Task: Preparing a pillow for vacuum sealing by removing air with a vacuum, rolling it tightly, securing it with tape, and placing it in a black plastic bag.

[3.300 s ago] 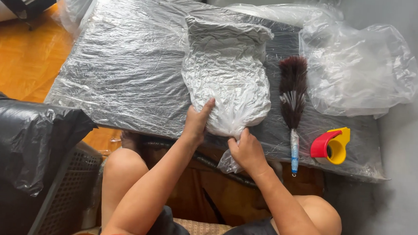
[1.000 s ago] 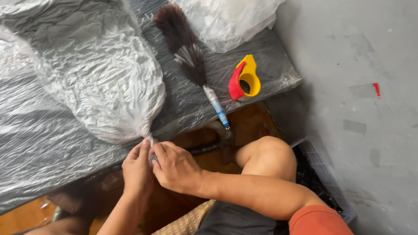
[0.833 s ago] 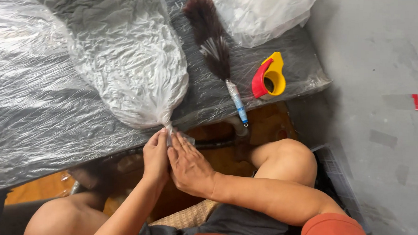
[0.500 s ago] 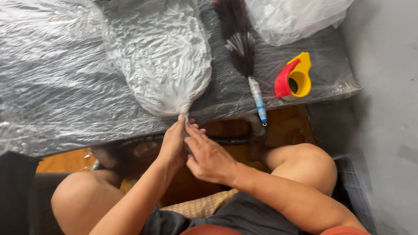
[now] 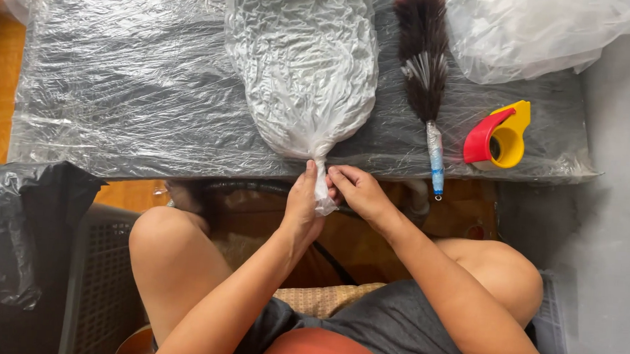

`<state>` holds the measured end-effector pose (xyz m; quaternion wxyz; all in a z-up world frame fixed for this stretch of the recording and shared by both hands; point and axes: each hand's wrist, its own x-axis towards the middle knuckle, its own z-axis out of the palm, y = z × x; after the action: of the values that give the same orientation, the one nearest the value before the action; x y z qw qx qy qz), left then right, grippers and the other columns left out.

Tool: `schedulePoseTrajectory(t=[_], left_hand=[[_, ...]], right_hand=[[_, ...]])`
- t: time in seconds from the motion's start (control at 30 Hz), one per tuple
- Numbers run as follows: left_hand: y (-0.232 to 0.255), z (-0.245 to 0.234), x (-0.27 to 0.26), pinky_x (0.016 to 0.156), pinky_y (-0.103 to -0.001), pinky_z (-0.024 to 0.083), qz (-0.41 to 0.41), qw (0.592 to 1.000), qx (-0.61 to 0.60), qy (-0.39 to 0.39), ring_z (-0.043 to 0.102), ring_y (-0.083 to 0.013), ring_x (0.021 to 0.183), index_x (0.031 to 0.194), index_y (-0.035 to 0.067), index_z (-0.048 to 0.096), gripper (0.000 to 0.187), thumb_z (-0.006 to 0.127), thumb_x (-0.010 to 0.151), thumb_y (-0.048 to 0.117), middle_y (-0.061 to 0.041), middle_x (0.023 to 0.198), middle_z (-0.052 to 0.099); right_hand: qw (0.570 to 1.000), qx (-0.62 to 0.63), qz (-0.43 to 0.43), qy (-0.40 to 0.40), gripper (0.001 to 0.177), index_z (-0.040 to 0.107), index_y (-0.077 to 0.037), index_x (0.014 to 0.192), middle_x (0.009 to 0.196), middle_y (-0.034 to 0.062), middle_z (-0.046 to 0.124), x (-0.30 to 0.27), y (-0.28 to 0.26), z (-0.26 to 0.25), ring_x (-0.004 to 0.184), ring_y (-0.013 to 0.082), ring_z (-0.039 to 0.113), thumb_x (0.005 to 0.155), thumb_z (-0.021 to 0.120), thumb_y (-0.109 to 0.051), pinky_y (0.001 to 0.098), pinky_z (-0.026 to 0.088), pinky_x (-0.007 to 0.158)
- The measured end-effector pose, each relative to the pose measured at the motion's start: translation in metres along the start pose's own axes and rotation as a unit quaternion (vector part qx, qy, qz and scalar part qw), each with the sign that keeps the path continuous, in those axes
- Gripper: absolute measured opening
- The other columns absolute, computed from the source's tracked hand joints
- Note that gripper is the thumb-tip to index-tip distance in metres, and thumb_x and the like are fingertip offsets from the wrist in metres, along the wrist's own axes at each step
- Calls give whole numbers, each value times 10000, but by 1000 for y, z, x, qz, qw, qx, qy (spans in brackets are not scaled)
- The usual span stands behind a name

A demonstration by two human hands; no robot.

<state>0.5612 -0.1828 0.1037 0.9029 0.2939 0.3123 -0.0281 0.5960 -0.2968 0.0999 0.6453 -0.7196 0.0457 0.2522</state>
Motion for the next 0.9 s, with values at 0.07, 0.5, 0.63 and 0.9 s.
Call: schedulePoseTrajectory(t=[0.07, 0.5, 0.63, 0.9], left_hand=[[-1, 2, -3, 472, -354, 575, 0, 1000, -3, 0, 637, -184, 472, 876, 84, 538, 405, 613, 1016, 456, -73, 645, 621], [49, 41, -60, 977, -493, 561, -87, 950, 294, 58, 667, -353, 1206, 1379, 103, 556, 681, 363, 1013, 644, -216, 1278, 656], [39, -12, -14, 955, -458, 555, -11, 857, 510, 73, 684, -315, 1164, 1320, 258, 588, 577, 438, 969, 692, -94, 1172, 721], [73, -1, -4, 735, -377, 562, 101, 832, 546, 28, 739, -232, 696, 828, 139, 620, 559, 334, 1056, 562, -18, 637, 732]], right_hand=[[999, 17, 21, -19, 269, 764, -77, 1112, 832, 56, 697, 1, -3, 1, 694, 146, 704, 1031, 612, -283, 282, 617, 581], [995, -6, 90, -37, 202, 744, -69, 959, 652, 112, 635, -17, -67, 12, 451, 215, 623, 903, 807, -254, 381, 470, 283], [989, -144, 27, -13, 211, 760, -140, 913, 702, 1, 687, 12, -23, -6, 676, 87, 618, 907, 782, -350, 296, 528, 555], [951, -304, -59, 5, 291, 698, -145, 934, 775, 115, 715, 8, -24, -11, 757, 265, 690, 948, 662, -434, 405, 539, 708]])
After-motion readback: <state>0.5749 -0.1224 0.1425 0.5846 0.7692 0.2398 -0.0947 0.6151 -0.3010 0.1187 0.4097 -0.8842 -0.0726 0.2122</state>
